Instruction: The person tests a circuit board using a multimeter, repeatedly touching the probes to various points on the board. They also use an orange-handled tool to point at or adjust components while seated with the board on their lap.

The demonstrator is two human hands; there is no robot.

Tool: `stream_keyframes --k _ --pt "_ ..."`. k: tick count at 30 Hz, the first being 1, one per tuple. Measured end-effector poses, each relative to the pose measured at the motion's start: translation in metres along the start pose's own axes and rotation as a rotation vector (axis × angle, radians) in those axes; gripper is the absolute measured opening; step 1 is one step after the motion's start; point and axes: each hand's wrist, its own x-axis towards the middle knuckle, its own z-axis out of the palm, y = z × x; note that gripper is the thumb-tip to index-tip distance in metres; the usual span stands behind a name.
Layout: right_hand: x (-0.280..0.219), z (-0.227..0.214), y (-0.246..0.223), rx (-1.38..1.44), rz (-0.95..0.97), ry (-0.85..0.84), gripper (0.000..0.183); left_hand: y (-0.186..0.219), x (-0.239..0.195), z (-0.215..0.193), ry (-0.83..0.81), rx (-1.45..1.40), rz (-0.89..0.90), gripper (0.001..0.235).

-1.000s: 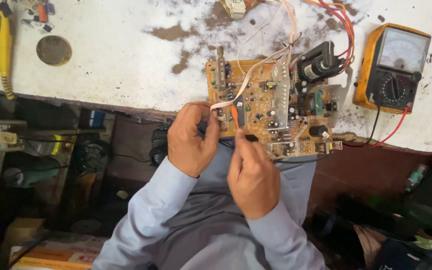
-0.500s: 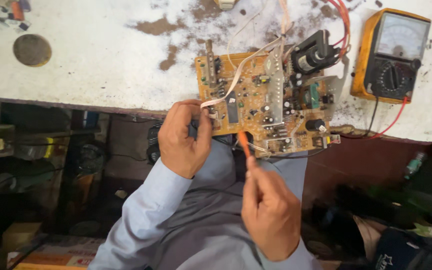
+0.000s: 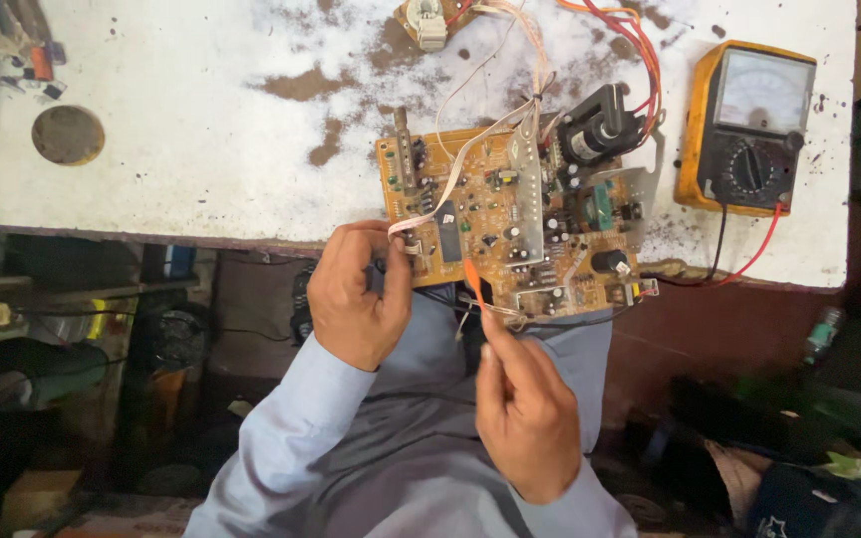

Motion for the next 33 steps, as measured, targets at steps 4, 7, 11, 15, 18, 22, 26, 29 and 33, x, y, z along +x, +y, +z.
stream_keyframes --k 4,7,11,15,18,22,26,29,33 --pt "0.032 0.022 -0.004 -0.060 -0.190 0.038 0.034 0.000 0.001 0.000 -0.007 0.019 0.008 0.013" --pt "0.051 0.033 -0.010 -0.145 -0.223 0.046 0.036 0.000 0.001 0.001 0.000 0.025 0.006 0.013" --pt "0.040 0.023 -0.022 -0.255 -0.093 -0.037 0.042 0.001 -0.001 0.001 0.010 0.016 0.008 0.012" --pt "0.031 0.013 -0.025 -0.257 -0.124 0.011 0.039 -0.001 0.000 0.000 0.004 0.013 0.013 0.012" --pt "0.045 0.021 -0.018 -0.241 -0.158 -0.001 0.035 -0.001 0.000 0.001 -0.005 -0.001 -0.003 0.012" --pt "0.032 0.017 -0.024 -0.217 -0.090 -0.061 0.036 0.000 0.001 -0.001 -0.002 0.011 0.010 0.012" --pt "0.002 -0.004 -0.021 -0.064 0.081 -0.080 0.032 -0.001 0.000 0.000 0.004 0.000 0.001 0.011" --pt "-0.001 -0.015 -0.007 0.040 0.023 -0.022 0.029 -0.001 0.000 0.001 0.000 -0.002 -0.010 0.011" --pt "-0.005 -0.023 0.015 0.163 0.328 -0.122 0.030 -0.003 0.000 0.001 0.018 -0.018 -0.005 0.012"
